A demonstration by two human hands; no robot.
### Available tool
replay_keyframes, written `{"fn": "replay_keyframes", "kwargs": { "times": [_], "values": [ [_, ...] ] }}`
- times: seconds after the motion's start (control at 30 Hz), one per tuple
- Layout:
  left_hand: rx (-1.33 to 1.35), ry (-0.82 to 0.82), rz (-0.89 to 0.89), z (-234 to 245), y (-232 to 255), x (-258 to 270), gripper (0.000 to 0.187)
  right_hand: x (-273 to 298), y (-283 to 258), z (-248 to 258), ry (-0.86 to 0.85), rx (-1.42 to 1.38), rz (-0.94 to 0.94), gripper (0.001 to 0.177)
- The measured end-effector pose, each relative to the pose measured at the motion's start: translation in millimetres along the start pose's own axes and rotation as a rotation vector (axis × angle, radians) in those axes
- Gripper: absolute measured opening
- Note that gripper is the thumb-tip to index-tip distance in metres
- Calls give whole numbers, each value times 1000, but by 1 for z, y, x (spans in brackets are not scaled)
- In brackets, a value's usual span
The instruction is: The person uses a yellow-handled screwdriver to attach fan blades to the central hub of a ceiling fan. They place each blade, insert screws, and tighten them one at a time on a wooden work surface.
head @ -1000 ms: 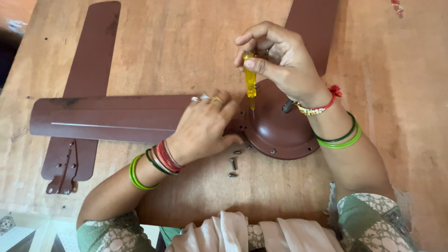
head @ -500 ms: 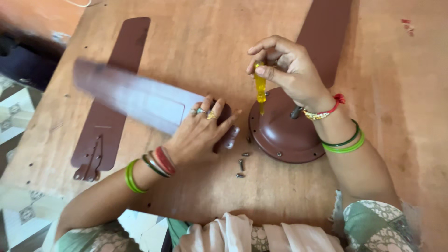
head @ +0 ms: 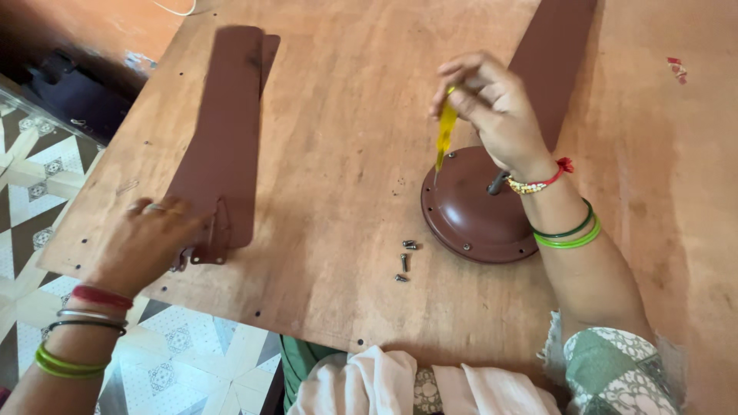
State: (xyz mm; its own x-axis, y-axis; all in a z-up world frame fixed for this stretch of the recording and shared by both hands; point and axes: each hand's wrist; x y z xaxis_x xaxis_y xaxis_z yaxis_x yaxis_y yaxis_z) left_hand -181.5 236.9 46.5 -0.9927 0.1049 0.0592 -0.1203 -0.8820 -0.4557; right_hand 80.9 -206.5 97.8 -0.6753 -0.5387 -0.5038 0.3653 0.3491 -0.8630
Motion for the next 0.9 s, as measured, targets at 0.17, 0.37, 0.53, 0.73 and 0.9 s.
{"fn": "replay_keyframes", "kwargs": {
  "times": [0.17,0.37,0.53,0.73,0.9],
  "values": [
    [360,48,321,-55,-8,-5,71,19,-53,4,217,-180,-26,18],
    [382,-74,363,-67,12,-36,120,52,-96,17,100,1100,-3,48],
    [252,-183,228,-9,34,-60,125,90,-65,7,68,1596,-364,65],
    [474,348,-413,66,158,-134,87,109,-22,-12,169,1739,-404,51],
    [520,513,-531,108,222,-172,101,110,-22,-7,227,1632,-463,37]
  ]
}}
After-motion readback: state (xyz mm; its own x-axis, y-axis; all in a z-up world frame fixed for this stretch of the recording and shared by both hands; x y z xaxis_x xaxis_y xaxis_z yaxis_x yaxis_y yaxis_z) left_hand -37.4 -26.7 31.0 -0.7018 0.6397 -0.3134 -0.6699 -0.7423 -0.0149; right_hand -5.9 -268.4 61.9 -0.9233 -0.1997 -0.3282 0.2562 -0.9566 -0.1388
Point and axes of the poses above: each hand's wrist, its own x-axis away from the middle knuckle, its own z-axis out of the back of the hand, y = z × x, and after that the axes turned 6 degrees about y, right-handed
